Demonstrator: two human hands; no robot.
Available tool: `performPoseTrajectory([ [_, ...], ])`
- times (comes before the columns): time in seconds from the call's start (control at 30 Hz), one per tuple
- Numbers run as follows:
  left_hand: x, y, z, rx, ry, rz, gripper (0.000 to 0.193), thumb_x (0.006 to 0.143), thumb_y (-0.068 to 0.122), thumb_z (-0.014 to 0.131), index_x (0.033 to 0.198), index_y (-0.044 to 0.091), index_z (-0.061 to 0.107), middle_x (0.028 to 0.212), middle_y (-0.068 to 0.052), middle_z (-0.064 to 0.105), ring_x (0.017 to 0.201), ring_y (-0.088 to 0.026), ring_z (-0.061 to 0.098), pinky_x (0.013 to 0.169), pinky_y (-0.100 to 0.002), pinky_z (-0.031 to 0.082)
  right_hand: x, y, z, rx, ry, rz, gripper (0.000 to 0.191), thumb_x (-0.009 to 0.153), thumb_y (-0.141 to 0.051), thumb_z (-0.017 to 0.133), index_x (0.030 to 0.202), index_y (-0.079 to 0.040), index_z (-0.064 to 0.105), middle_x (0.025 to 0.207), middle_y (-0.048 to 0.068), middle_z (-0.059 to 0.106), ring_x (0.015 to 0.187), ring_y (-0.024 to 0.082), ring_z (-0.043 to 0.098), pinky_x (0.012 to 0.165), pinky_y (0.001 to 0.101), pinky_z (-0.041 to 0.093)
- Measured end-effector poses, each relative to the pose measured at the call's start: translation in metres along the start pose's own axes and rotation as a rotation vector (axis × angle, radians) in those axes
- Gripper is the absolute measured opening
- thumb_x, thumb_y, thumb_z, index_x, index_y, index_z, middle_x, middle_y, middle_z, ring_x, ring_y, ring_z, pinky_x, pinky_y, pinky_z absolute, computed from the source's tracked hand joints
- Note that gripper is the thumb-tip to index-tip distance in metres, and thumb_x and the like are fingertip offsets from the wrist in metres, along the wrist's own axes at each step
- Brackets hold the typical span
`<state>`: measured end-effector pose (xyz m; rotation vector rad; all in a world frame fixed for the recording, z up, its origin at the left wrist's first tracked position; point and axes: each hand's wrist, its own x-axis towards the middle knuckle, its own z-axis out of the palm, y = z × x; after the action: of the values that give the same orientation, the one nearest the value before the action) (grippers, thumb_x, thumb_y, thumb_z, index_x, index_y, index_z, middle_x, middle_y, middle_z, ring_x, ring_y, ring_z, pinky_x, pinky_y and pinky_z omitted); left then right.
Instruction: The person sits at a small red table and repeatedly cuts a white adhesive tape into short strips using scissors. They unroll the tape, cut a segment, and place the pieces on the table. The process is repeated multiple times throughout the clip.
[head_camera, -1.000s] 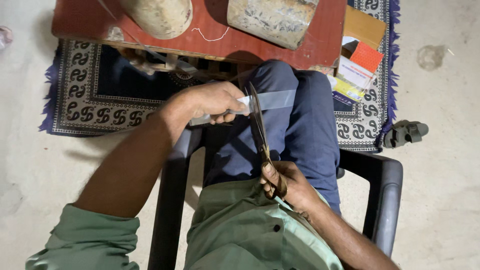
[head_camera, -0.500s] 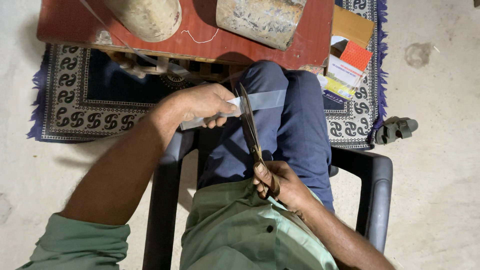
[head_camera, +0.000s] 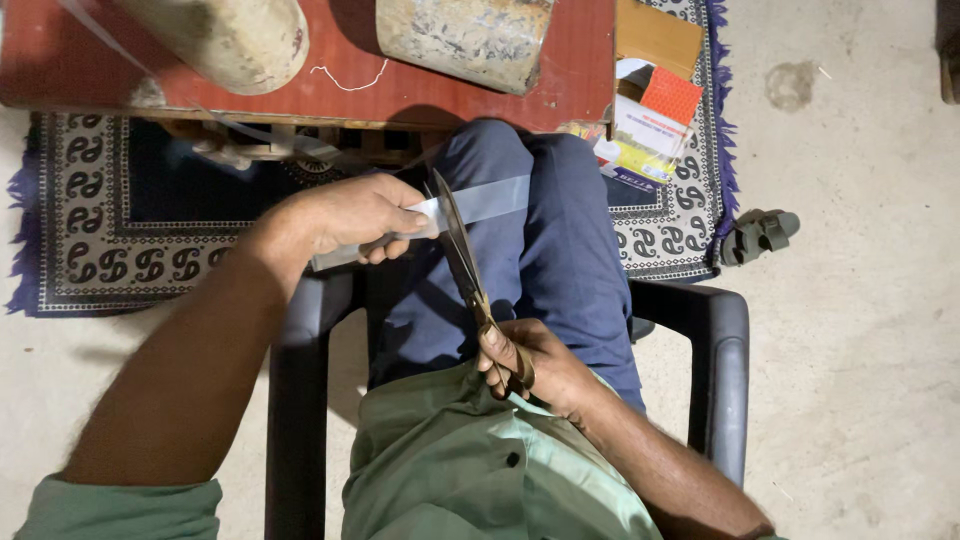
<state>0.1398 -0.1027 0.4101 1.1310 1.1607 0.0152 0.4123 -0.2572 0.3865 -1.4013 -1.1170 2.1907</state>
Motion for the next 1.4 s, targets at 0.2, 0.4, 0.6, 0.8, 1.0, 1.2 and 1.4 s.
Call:
performPoseTrajectory([
  [0.2,0.002,0.0,0.0,-0.029,-0.02,-0.001,0.024,0.1,0.022,0.056,0.097,0.002,0.069,0.062,-0.003,0.057,0.05,-0.013,0.049,0.047,-0.03,0.041,0.0,0.004,-0.002,-0.026,-0.009,-0.04,0.064,0.087,-0.068,0.062,0.082,-0.004,0.066,0.064,0.001,0.061,0.056,0.01,0.06,0.046,0.0233,0.043],
  [0.4,0.006,-0.004,-0.001,-0.01,-0.028,0.016,0.024,0.1,0.022,0.057,0.096,0.002,0.069,0.063,-0.004,0.058,0.051,-0.013,0.05,0.047,-0.03,0.043,0.002,0.006,0.001,0.031,-0.014,-0.058,0.062,0.086,-0.065,0.066,0.082,-0.003,0.066,0.065,0.0,0.06,0.058,0.01,0.058,0.052,0.0249,0.048],
  [0.6,0.014,-0.016,-0.007,-0.05,-0.042,0.07,0.024,0.1,0.022,0.057,0.092,0.002,0.066,0.062,-0.006,0.059,0.049,-0.015,0.051,0.045,-0.031,0.044,0.004,0.014,-0.001,0.092,0.001,-0.06,0.049,0.089,-0.05,0.074,0.082,-0.002,0.069,0.064,0.0,0.059,0.053,0.007,0.054,0.047,0.0233,0.045],
  [0.8,0.013,-0.029,-0.008,-0.152,0.011,0.098,0.021,0.099,0.024,0.058,0.095,0.005,0.067,0.063,-0.006,0.061,0.051,-0.017,0.057,0.044,-0.031,0.045,0.002,0.009,-0.006,0.037,0.0,-0.099,0.044,0.089,-0.045,0.076,0.083,-0.002,0.07,0.064,-0.002,0.062,0.053,0.008,0.057,0.048,0.0255,0.047],
  [1.0,-0.006,-0.031,-0.008,-0.388,0.136,0.192,0.022,0.096,0.022,0.061,0.099,0.001,0.068,0.077,-0.007,0.068,0.064,-0.018,0.064,0.057,-0.032,0.052,-0.042,-0.001,-0.044,-1.028,0.251,-0.325,0.038,0.087,-0.04,0.08,0.086,-0.003,0.072,0.07,0.013,0.067,0.058,0.026,0.064,0.058,0.0399,0.051],
  [1.2,-0.005,-0.028,0.003,-0.54,0.269,0.39,0.029,0.099,0.021,0.06,0.112,-0.002,0.072,0.089,-0.006,0.071,0.073,-0.016,0.064,0.063,-0.035,0.054,-0.067,-0.025,-0.078,-1.514,0.233,-0.259,0.025,0.088,-0.02,0.07,0.109,-0.006,0.07,0.095,0.017,0.069,0.077,0.032,0.071,0.069,0.0462,0.055],
  [1.4,-0.002,-0.011,0.064,-0.511,0.318,0.658,0.031,0.092,0.007,0.067,0.12,-0.004,0.071,0.103,-0.008,0.076,0.088,-0.014,0.07,0.082,-0.029,0.056,-0.087,-0.059,-0.077,-0.973,0.246,-0.747,0.025,0.086,-0.017,0.079,0.105,-0.003,0.072,0.098,0.014,0.072,0.09,0.03,0.071,0.077,0.0419,0.058],
])
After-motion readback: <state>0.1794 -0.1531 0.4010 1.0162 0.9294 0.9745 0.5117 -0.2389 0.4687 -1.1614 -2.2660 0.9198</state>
